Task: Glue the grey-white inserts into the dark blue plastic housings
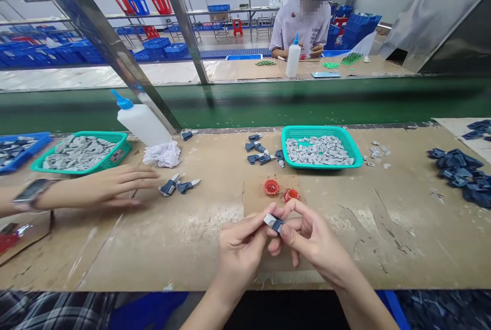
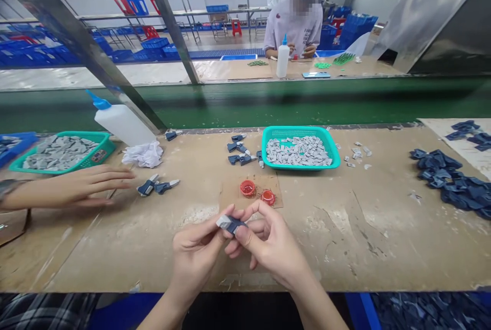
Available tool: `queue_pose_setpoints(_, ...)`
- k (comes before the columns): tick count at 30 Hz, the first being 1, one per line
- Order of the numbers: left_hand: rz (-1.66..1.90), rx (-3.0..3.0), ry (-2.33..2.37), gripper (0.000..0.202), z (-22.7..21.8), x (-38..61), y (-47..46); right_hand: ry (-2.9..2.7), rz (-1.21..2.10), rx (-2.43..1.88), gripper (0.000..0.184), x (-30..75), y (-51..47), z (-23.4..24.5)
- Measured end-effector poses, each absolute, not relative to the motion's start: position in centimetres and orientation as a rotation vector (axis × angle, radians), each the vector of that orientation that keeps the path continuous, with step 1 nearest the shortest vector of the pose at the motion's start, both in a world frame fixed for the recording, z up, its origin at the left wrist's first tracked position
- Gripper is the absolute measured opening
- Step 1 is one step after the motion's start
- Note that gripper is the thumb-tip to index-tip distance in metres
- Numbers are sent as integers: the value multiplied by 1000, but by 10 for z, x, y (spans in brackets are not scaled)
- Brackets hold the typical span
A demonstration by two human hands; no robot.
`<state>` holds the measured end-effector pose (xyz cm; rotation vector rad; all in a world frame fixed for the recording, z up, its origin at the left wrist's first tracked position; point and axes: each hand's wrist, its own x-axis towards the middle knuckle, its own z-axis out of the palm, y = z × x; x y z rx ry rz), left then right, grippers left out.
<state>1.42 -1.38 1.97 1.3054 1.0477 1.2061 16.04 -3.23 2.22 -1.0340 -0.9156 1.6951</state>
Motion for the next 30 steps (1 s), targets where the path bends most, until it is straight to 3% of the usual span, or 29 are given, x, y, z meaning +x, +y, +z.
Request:
queue_pose_setpoints(5,992,1169,901,47,21,17,-6,-807,1538,-1093,34,151,-31,20)
queue_pose_setpoints(11,1074,1182,973,55,8,17,3,-1008,1543,-1193,39,170,-17,33)
queue_pose_setpoints(19,1126,1655,1639,47,-7,-114,56,-1411,464,-1857,24,286,74,18)
queue_pose_setpoints(23,781,1867,2130,57,-10,-188,87,-1569,430,-1964,14,302,126,4)
queue_pose_setpoints(26,573,1980,2183,49,-9,-200,105,-1581,443,-2062,11,292,150,-3)
queue_pose_setpoints(30,990,2199,1985,37,31,-173,100,-1504,449,-2173,16,279,164,-12)
